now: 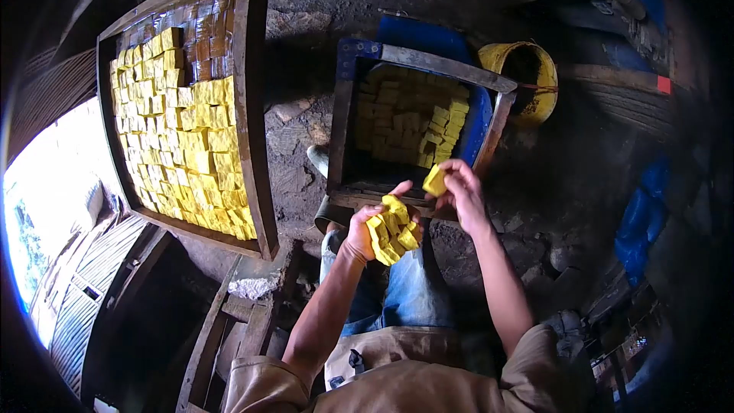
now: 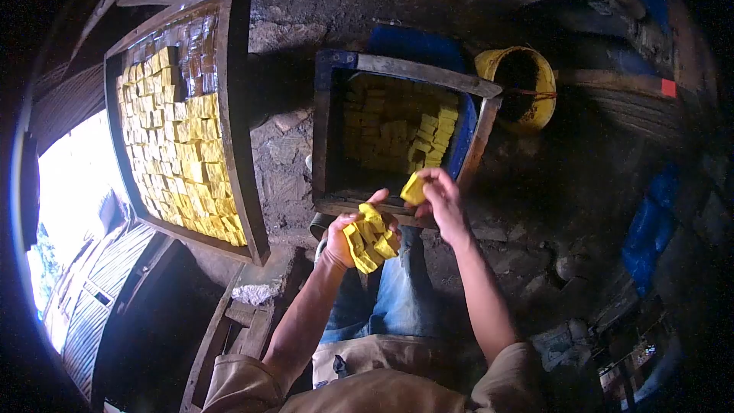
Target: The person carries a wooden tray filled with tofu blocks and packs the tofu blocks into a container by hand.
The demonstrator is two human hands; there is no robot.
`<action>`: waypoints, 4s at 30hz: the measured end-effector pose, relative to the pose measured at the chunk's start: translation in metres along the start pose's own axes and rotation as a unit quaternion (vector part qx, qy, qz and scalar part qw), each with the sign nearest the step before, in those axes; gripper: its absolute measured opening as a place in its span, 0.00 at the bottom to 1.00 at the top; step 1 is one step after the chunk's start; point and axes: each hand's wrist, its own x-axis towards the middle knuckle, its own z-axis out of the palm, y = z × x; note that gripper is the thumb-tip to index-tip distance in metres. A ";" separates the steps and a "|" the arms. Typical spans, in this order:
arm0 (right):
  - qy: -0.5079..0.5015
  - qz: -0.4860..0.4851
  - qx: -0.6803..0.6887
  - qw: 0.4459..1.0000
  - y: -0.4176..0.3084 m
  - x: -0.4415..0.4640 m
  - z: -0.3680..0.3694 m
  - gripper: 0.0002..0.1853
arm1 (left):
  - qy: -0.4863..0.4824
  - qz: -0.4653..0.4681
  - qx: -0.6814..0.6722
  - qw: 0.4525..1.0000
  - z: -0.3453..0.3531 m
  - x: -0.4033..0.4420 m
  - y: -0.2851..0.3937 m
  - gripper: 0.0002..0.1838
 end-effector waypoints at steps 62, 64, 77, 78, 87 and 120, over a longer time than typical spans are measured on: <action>0.006 -0.318 -0.616 0.721 0.056 0.242 -0.024 0.27 | 0.078 0.262 0.000 0.962 0.015 -0.021 0.019 0.22; 0.071 -0.223 -0.394 0.889 0.035 0.219 0.001 0.30 | 0.079 0.263 0.009 0.961 0.014 -0.026 0.020 0.22; 0.036 -0.283 -0.670 0.685 0.072 0.234 -0.011 0.31 | 0.069 0.245 0.031 0.967 0.012 -0.034 0.016 0.22; 0.053 -0.315 -0.616 0.720 0.063 0.212 -0.006 0.30 | 0.068 0.242 0.034 0.967 0.013 -0.036 0.015 0.22; 0.250 -0.126 -0.503 0.818 0.048 0.245 0.000 0.17 | 0.068 0.237 0.041 0.968 0.010 -0.034 0.016 0.22; 0.206 -0.175 -0.432 0.861 0.054 0.223 0.023 0.33 | 0.057 0.234 0.051 0.969 0.002 -0.047 0.017 0.23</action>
